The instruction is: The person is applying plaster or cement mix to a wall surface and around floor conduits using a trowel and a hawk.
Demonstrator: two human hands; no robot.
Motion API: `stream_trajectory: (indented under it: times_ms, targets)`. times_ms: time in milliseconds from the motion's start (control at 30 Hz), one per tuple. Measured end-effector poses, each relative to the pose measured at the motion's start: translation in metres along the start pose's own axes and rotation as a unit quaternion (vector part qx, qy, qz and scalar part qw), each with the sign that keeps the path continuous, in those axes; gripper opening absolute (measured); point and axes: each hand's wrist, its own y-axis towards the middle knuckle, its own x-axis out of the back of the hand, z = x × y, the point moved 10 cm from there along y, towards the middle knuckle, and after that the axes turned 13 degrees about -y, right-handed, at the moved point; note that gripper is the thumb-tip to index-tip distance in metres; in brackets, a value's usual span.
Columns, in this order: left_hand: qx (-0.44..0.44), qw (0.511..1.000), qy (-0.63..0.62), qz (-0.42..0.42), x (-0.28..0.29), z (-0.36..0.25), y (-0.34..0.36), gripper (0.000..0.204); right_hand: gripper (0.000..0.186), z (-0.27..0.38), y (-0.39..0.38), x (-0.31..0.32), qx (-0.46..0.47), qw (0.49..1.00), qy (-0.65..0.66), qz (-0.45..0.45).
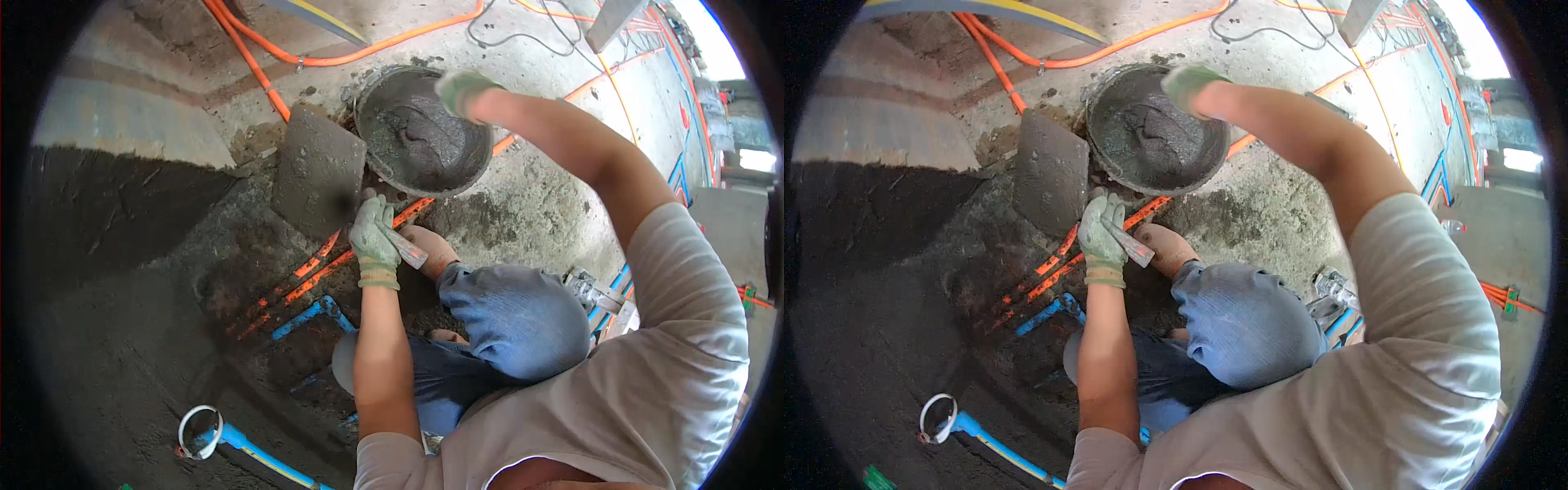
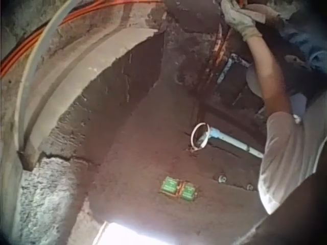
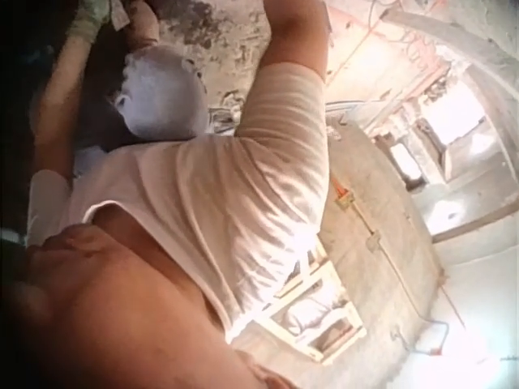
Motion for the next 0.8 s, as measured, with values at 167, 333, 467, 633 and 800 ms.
stream_trajectory:
  times_ms: [167,333,467,633,800]
  targets:
    - [-0.030,0.999,0.034,-0.003,-0.055,0.011,0.042,0.039,0.007,0.080,0.014,-0.046,0.115,0.962,-0.246,0.035]
    - [-0.093,0.992,0.080,0.015,-0.059,-0.016,0.098,0.040,0.016,0.078,-0.059,0.013,0.214,0.957,-0.150,0.124]
    - [-0.118,0.979,0.165,-0.031,-0.051,0.001,0.137,0.032,0.040,-0.016,0.015,-0.033,0.051,0.998,0.025,-0.027]
    - [-0.156,0.957,0.242,0.040,-0.102,0.016,0.109,0.047,0.042,-0.044,0.014,-0.086,-0.080,0.988,0.096,-0.093]
    - [-0.120,0.960,0.247,0.049,-0.154,0.046,0.044,0.044,0.046,-0.016,-0.061,-0.138,0.049,0.997,0.048,-0.032]
